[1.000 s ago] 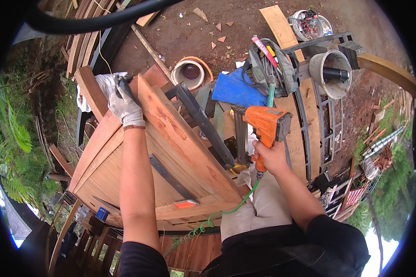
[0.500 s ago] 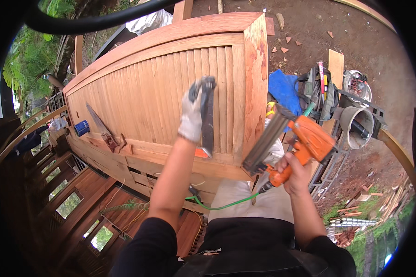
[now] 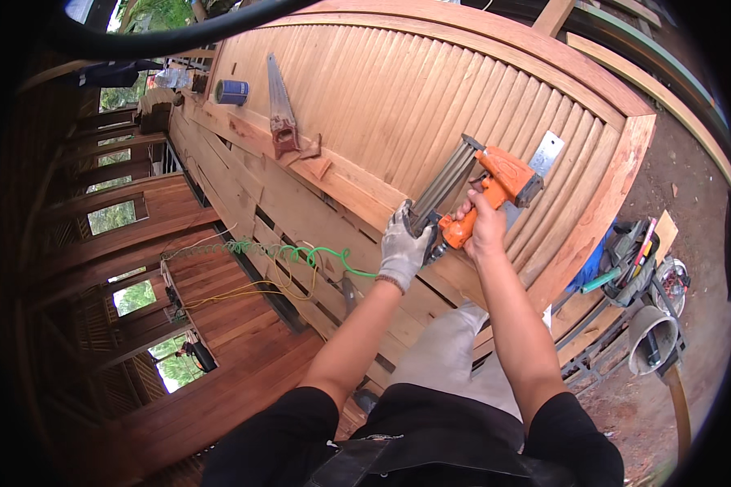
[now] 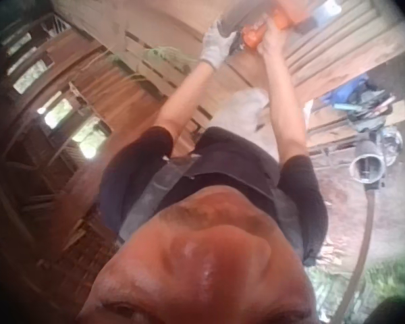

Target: The person assembles a wooden slatted panel by positioning planks, using a nail gun to fasten them, and marking measurements with a square and pencil. The person also handles a hand saw and moves around the workbench to access different sections.

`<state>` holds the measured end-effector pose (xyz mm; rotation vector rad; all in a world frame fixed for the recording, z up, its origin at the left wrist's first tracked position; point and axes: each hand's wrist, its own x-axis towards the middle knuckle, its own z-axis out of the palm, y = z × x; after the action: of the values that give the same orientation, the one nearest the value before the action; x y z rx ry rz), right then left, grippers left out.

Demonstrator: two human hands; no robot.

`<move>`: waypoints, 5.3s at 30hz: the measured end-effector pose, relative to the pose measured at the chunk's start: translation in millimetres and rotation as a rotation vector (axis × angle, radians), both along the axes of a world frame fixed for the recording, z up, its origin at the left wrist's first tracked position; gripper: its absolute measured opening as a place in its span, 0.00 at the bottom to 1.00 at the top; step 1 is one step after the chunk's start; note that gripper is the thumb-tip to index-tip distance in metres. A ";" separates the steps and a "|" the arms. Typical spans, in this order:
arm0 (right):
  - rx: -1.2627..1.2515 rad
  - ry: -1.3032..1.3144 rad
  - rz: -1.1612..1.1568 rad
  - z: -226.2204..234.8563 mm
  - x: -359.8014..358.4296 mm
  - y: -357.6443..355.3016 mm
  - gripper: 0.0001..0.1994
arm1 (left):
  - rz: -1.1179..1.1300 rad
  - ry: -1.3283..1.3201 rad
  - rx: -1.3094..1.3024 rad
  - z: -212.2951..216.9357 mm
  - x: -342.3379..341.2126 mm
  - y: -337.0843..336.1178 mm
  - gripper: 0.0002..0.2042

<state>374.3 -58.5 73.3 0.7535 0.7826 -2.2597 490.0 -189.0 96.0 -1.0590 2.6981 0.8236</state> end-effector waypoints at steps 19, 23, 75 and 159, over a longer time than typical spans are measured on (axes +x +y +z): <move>0.548 0.559 0.385 31.8 24.5 96.2 0.24 | -0.114 -0.017 -0.194 -57.8 -26.0 -51.7 0.31; 0.564 0.484 0.171 29.8 54.3 207.1 0.14 | -0.162 0.057 -0.352 -21.0 -50.3 -6.4 0.31; 1.387 0.107 0.940 -311.3 58.4 452.0 0.34 | -1.046 -0.282 -0.108 -66.6 -90.2 271.1 0.25; 0.368 0.574 -0.671 67.0 -402.5 324.4 0.11 | -1.170 -0.201 -0.005 -47.5 -115.7 280.8 0.29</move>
<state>-28.1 265.8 140.3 0.5781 1.4053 -3.0490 374.4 91.8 48.5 0.4699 2.4806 0.4144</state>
